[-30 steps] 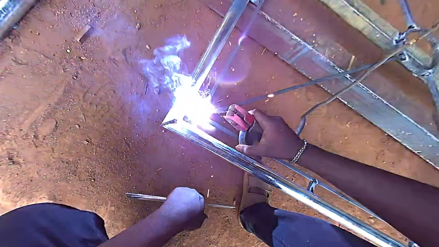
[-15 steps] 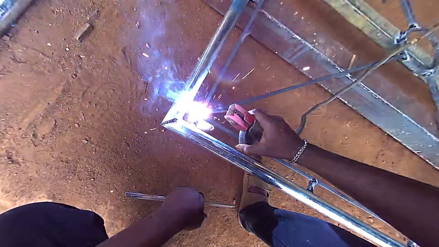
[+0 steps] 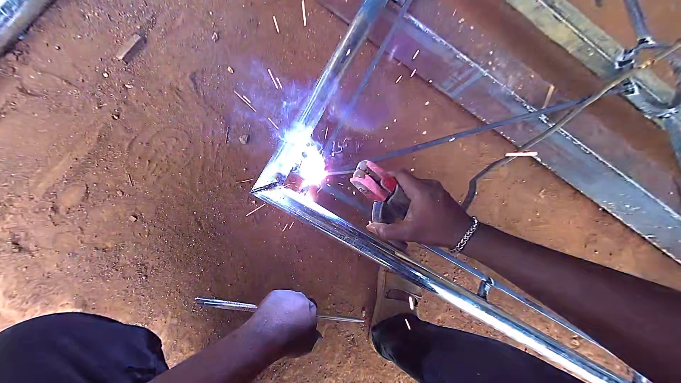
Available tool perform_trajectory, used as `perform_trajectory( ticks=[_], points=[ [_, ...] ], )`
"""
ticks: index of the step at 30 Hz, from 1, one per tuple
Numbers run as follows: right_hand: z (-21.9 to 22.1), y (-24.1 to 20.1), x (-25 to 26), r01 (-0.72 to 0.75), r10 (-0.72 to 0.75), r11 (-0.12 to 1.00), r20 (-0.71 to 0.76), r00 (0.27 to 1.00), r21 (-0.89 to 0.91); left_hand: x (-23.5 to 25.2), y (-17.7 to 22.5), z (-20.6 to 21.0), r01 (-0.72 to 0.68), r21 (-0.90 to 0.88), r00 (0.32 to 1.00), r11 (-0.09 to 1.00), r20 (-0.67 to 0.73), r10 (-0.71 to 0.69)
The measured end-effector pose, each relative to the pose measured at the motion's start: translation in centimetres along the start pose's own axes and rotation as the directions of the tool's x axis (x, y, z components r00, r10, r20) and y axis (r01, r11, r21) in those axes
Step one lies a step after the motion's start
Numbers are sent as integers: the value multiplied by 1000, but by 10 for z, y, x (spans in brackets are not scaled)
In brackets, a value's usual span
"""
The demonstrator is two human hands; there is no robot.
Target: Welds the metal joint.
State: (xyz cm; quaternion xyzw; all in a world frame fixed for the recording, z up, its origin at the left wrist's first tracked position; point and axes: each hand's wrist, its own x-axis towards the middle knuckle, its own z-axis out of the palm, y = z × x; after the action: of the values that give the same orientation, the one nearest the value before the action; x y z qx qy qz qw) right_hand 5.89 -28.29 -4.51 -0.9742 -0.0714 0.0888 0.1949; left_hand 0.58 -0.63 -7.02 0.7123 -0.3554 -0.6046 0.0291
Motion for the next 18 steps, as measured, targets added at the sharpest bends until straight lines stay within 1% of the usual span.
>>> perform_trajectory(
  ticks=[3, 5, 8, 11, 15, 18],
  points=[
    [-1, -1, 1, -6, 6, 1000, 11, 1000, -6, -8, 5, -11, 2, 9, 998, 1000, 60, -2],
    [-3, -3, 1, -47, 47, 999, 45, 998, -14, -7, 4, -10, -4, 20, 999, 1000, 54, 3],
    [-4, -3, 1, -53, 53, 999, 48, 997, -15, -4, 3, -9, 0, 30, 998, 1000, 55, -2],
    [-1, 0, 2, -14, 14, 1000, 8, 1000, -8, -6, 5, -13, 15, 27, 997, 1000, 81, -17],
    [0, 2, 2, -1, 1, 1000, -10, 1000, -15, -5, 2, -10, -10, 15, 999, 1000, 40, 9],
    [1, 3, 2, -8, 8, 1000, -7, 1000, -13, -5, 3, -10, -14, 22, 999, 1000, 40, 13]
  ],
)
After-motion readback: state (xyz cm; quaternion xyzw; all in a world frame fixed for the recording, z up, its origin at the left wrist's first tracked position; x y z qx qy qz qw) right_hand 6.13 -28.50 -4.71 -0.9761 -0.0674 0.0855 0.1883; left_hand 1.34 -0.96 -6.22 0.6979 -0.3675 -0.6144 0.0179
